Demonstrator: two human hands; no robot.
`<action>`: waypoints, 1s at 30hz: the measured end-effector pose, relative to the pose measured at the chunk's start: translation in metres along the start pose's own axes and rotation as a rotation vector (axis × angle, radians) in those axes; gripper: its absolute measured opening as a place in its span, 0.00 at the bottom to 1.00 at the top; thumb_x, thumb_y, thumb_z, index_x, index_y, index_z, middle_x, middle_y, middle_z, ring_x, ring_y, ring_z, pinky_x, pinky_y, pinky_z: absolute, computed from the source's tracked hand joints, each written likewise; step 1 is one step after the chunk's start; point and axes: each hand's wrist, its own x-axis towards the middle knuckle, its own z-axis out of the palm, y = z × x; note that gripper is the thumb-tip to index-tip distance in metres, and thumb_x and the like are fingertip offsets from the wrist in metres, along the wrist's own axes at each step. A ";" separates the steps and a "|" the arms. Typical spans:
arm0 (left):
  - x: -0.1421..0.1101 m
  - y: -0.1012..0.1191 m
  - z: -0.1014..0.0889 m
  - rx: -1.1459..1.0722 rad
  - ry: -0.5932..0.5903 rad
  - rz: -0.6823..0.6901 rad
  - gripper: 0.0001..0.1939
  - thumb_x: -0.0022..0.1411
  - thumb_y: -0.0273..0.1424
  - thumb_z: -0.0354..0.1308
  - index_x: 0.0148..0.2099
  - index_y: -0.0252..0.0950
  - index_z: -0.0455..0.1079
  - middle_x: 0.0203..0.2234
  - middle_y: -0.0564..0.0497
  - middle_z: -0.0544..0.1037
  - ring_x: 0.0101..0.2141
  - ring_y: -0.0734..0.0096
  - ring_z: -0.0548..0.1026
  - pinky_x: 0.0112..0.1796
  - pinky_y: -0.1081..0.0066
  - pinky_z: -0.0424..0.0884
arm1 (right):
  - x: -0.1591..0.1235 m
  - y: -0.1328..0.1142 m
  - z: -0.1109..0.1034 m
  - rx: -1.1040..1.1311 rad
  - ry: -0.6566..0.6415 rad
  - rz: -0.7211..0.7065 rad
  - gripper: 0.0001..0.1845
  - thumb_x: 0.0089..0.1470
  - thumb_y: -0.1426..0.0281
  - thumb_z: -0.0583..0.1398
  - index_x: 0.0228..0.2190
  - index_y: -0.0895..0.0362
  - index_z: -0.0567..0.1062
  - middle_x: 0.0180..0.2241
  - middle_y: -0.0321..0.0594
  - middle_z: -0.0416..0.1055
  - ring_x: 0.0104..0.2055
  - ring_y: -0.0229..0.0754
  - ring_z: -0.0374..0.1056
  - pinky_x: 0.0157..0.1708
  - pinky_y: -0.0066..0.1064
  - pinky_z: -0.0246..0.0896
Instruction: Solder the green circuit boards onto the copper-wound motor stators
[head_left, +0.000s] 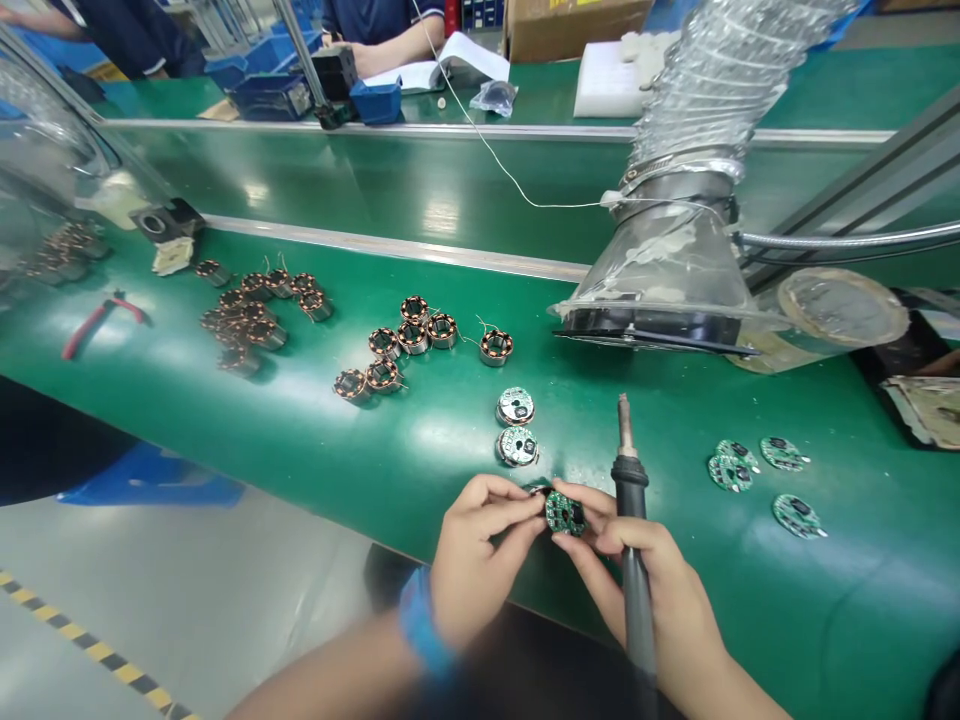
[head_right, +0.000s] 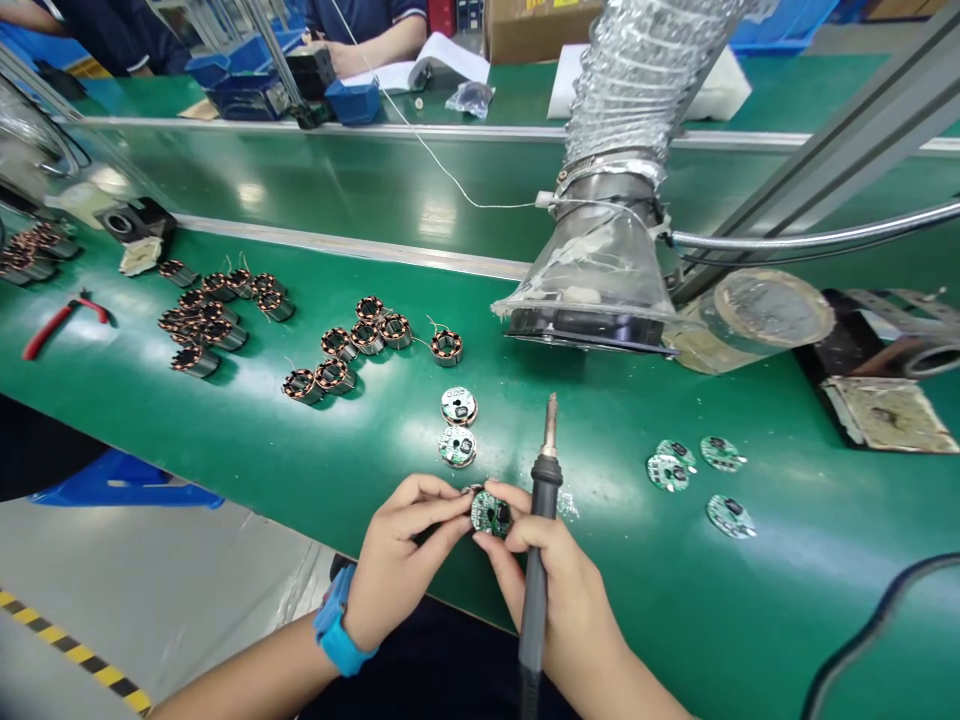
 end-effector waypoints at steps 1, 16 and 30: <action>-0.001 -0.003 0.000 0.012 0.002 0.043 0.12 0.58 0.21 0.56 0.44 0.35 0.75 0.35 0.46 0.72 0.35 0.69 0.74 0.37 0.70 0.74 | 0.000 0.001 0.001 0.011 -0.001 0.008 0.12 0.52 0.77 0.58 0.32 0.55 0.58 0.44 0.49 0.70 0.44 0.39 0.71 0.42 0.28 0.68; -0.018 -0.018 -0.002 0.320 -0.159 0.208 0.33 0.61 0.16 0.46 0.66 0.40 0.45 0.53 0.41 0.67 0.51 0.60 0.66 0.49 0.58 0.68 | 0.006 -0.004 0.007 -0.180 0.011 -0.051 0.09 0.53 0.72 0.58 0.31 0.54 0.60 0.42 0.46 0.73 0.39 0.39 0.73 0.36 0.25 0.70; -0.002 -0.023 0.001 0.417 0.077 0.145 0.26 0.57 0.23 0.57 0.58 0.40 0.59 0.42 0.45 0.73 0.39 0.62 0.74 0.39 0.61 0.74 | -0.003 -0.007 0.000 -0.345 0.115 -0.100 0.07 0.53 0.72 0.58 0.33 0.54 0.63 0.45 0.47 0.71 0.43 0.41 0.71 0.38 0.29 0.68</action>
